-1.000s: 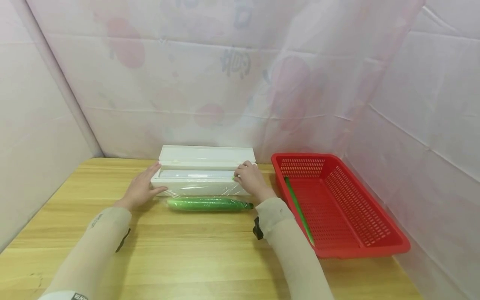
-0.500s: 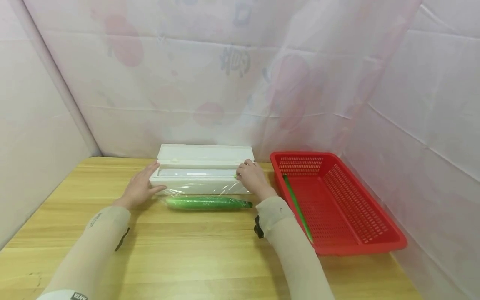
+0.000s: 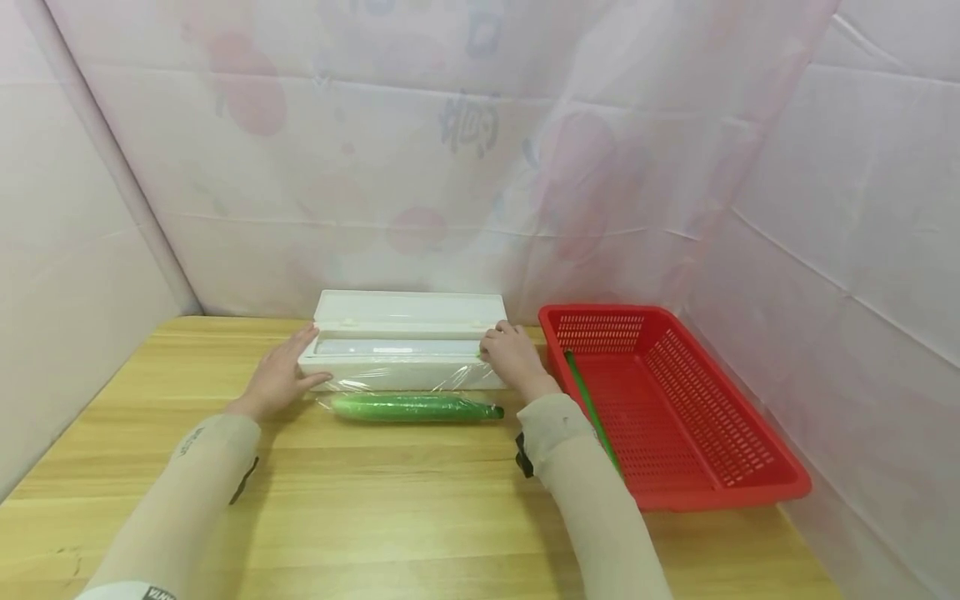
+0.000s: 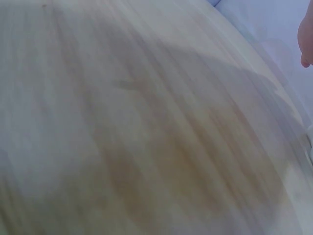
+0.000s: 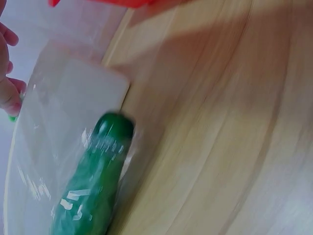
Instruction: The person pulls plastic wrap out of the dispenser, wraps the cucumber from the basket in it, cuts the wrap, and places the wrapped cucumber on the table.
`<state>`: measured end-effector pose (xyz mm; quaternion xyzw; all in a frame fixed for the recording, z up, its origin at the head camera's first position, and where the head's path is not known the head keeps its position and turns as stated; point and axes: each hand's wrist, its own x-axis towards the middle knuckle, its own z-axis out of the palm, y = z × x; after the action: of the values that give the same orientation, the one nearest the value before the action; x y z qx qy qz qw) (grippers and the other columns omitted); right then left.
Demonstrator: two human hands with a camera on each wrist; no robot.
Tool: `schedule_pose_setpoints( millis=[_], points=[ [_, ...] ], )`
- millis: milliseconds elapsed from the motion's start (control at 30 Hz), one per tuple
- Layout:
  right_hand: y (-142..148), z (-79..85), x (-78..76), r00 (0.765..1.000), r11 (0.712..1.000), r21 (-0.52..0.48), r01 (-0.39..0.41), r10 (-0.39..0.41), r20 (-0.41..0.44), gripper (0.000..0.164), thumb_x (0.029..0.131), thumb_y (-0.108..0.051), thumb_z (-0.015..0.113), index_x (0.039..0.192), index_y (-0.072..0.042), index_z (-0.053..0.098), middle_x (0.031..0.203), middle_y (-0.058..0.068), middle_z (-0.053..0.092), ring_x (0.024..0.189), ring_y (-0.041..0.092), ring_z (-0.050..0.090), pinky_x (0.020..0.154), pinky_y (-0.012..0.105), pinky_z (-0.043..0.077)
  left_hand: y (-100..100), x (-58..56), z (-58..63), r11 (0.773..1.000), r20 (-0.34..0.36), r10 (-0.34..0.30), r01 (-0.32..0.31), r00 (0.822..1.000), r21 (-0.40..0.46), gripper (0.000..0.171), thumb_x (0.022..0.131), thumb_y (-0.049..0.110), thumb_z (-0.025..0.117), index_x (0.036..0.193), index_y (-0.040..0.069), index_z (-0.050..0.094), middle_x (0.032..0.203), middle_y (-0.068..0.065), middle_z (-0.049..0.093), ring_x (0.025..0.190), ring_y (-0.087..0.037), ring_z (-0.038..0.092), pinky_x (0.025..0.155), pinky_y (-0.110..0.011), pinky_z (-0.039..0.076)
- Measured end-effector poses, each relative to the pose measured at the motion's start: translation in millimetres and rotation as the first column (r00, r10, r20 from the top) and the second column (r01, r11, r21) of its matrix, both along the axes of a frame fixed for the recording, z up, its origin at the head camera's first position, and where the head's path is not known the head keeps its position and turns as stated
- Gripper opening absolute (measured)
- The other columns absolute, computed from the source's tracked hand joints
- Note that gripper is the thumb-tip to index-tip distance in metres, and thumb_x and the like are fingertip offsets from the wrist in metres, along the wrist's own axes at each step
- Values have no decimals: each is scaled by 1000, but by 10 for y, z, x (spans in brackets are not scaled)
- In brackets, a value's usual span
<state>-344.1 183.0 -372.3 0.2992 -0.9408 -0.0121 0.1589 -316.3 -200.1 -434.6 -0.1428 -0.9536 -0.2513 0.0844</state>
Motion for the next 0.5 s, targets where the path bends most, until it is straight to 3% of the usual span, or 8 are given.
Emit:
schedule_pose_setpoints(
  millis=[200, 500],
  points=[
    [90, -30, -34, 999, 999, 38, 20, -18, -45, 9, 86, -22, 65, 88, -16, 71, 93, -1, 68, 99, 22, 52, 82, 42, 45, -43, -17, -23, 1000, -12, 10, -10, 1000, -8, 86, 85, 41, 65, 149, 6, 18, 156, -16, 16, 140, -39, 21, 111, -60, 17],
    [101, -9, -36, 995, 991, 128, 27, -14, -101, 9, 86, -23, 63, 84, -16, 68, 86, -2, 64, 87, 20, 48, 78, 38, 44, -53, -30, -43, 1000, -15, 6, -6, 1000, -5, 88, 84, 43, 65, 149, 7, 18, 155, -17, 16, 140, -40, 20, 111, -60, 16]
  ],
)
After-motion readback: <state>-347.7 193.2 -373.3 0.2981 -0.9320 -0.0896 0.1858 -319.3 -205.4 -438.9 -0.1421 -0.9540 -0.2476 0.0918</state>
